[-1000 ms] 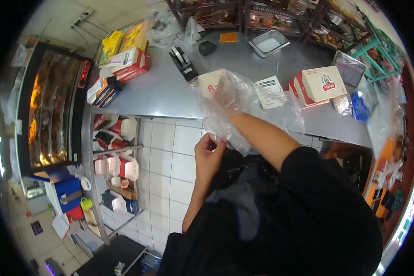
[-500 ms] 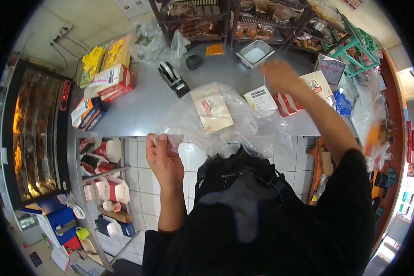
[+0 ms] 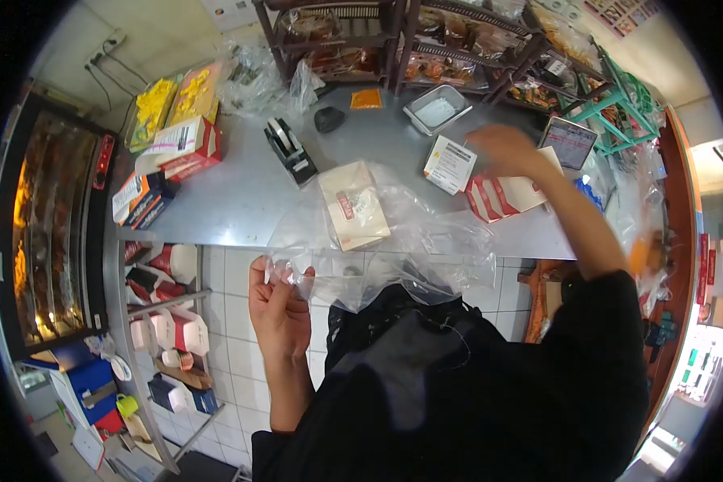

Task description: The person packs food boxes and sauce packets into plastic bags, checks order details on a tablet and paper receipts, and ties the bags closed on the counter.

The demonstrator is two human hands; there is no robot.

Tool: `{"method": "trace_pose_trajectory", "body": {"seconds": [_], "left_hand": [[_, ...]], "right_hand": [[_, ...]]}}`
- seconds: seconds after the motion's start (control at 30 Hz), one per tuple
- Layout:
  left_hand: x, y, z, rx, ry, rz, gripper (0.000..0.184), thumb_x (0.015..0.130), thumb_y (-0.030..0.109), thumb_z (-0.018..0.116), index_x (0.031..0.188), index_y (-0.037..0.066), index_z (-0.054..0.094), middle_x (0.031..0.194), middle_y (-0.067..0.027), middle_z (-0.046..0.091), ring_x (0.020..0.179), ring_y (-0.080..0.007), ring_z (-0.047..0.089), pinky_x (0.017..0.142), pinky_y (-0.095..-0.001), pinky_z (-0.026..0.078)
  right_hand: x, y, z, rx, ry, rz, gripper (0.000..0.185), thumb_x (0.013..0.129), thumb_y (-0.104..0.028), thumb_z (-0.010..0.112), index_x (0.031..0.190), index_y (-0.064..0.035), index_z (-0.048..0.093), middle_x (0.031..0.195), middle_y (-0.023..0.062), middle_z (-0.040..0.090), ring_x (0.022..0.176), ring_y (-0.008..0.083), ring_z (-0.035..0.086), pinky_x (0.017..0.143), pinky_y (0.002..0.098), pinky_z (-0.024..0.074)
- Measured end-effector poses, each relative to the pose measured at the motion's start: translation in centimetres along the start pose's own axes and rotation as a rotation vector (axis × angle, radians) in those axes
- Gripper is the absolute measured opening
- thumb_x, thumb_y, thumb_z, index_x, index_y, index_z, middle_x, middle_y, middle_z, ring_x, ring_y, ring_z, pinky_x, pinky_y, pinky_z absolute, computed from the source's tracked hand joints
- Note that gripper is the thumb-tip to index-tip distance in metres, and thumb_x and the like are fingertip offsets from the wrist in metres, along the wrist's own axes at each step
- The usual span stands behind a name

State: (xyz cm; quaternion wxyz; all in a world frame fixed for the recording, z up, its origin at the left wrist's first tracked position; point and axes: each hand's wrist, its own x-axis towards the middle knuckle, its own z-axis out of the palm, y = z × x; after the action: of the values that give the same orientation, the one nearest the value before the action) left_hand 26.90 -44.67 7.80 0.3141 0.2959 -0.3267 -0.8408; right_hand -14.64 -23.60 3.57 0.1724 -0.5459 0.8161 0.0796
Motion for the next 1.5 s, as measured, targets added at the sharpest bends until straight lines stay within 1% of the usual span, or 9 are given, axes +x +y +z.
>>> {"method": "trace_pose_trajectory", "body": {"seconds": [0.13, 0.2, 0.3, 0.6, 0.77, 0.97, 1.07, 1.27, 1.5], "left_hand": [[-0.5, 0.6, 0.5, 0.055, -0.008, -0.056, 0.031, 0.092, 0.005, 0.057, 0.121, 0.007, 0.045, 0.095, -0.0075, 0.063, 0.08, -0.0149, 0.061, 0.083, -0.0367, 0.054], [0.2, 0.9, 0.6, -0.012, -0.05, -0.058, 0.035, 0.093, 0.006, 0.055, 0.126, 0.008, 0.042, 0.101, -0.0124, 0.064, 0.075, -0.0157, 0.061, 0.078, -0.0355, 0.055], [0.6, 0.9, 0.7, -0.3, -0.19, 0.005, 0.039, 0.092, 0.007, 0.056, 0.128, 0.009, 0.041, 0.111, -0.0154, 0.061, 0.078, -0.0161, 0.062, 0.078, -0.0352, 0.055], [0.8, 0.8, 2.2, 0.087, -0.175, -0.019, 0.058, 0.088, -0.003, 0.059, 0.139, 0.003, 0.032, 0.113, -0.0171, 0.062, 0.052, -0.0115, 0.057, 0.069, -0.0304, 0.058], [2.2, 2.3, 3.3, 0.082, -0.388, 0.025, 0.063, 0.094, 0.024, 0.053, 0.145, 0.003, 0.021, 0.142, -0.033, 0.037, 0.034, -0.0076, 0.044, 0.04, -0.0226, 0.05], [1.0, 2.2, 1.0, -0.053, -0.543, -0.083, 0.074, 0.093, 0.041, 0.047, 0.147, 0.002, 0.015, 0.146, -0.0355, 0.026, 0.036, -0.0059, 0.044, 0.036, -0.0212, 0.045], [0.5, 1.4, 1.2, -0.188, -0.646, -0.182, 0.081, 0.092, 0.043, 0.051, 0.149, 0.006, 0.009, 0.15, -0.0297, 0.023, 0.048, -0.0152, 0.054, 0.053, -0.0305, 0.055], [0.4, 0.5, 1.7, -0.11, -0.712, -0.257, 0.085, 0.091, 0.047, 0.051, 0.151, 0.006, 0.007, 0.153, -0.0292, 0.016, 0.064, -0.0188, 0.059, 0.075, -0.0383, 0.055], [0.0, 1.1, 2.0, -0.037, -0.741, -0.196, 0.089, 0.088, 0.046, 0.056, 0.15, 0.003, 0.008, 0.154, -0.0241, 0.019, 0.069, -0.0219, 0.059, 0.074, -0.0386, 0.055]], "right_hand": [[-9.4, 3.9, -2.0, -0.305, -0.227, 0.235, 0.146, 0.027, -0.023, 0.092, 0.152, -0.017, 0.016, 0.151, 0.0252, 0.023, 0.139, 0.0449, 0.024, 0.114, 0.0454, 0.0267], [-10.7, 5.4, 0.1, -0.226, -0.106, -0.057, 0.135, 0.039, -0.026, 0.09, 0.152, -0.0168, 0.016, 0.146, 0.0267, 0.031, 0.137, 0.0434, 0.029, 0.114, 0.0498, 0.0255], [-10.4, 5.7, 0.7, -0.226, -0.004, -0.052, 0.115, 0.05, -0.025, 0.084, 0.149, -0.0141, 0.026, 0.138, 0.0257, 0.037, 0.13, 0.0432, 0.037, 0.112, 0.0475, 0.0281], [-12.7, -4.9, -8.8, 0.349, 0.546, -0.011, 0.1, 0.058, -0.034, 0.081, 0.144, -0.006, 0.037, 0.137, 0.0165, 0.043, 0.127, 0.0295, 0.042, 0.106, 0.0408, 0.0335], [-7.9, -14.6, -7.6, 1.304, -0.293, -0.368, 0.104, 0.063, -0.037, 0.078, 0.149, -0.0068, 0.028, 0.141, 0.0136, 0.043, 0.129, 0.0243, 0.042, 0.107, 0.0406, 0.0313], [2.1, -18.4, 6.1, 1.734, -0.325, 0.24, 0.084, 0.083, -0.029, 0.067, 0.15, -0.0058, 0.022, 0.137, 0.0143, 0.05, 0.117, 0.0207, 0.056, 0.098, 0.0333, 0.044], [3.7, -18.3, 7.3, 1.503, 0.138, 0.342, 0.091, 0.08, -0.039, 0.069, 0.151, -0.0074, 0.021, 0.136, 0.0156, 0.051, 0.116, 0.0237, 0.057, 0.1, 0.0336, 0.0429], [5.9, -19.2, 10.6, 0.527, 0.204, 0.899, 0.106, 0.066, -0.058, 0.07, 0.152, -0.0192, 0.021, 0.142, 0.03, 0.035, 0.132, 0.0445, 0.036, 0.106, 0.0509, 0.0332], [5.7, -22.0, 10.4, 0.6, 0.274, 0.991, 0.107, 0.063, -0.064, 0.073, 0.15, -0.0227, 0.028, 0.133, 0.0293, 0.038, 0.123, 0.0449, 0.038, 0.103, 0.0573, 0.0292]]}}
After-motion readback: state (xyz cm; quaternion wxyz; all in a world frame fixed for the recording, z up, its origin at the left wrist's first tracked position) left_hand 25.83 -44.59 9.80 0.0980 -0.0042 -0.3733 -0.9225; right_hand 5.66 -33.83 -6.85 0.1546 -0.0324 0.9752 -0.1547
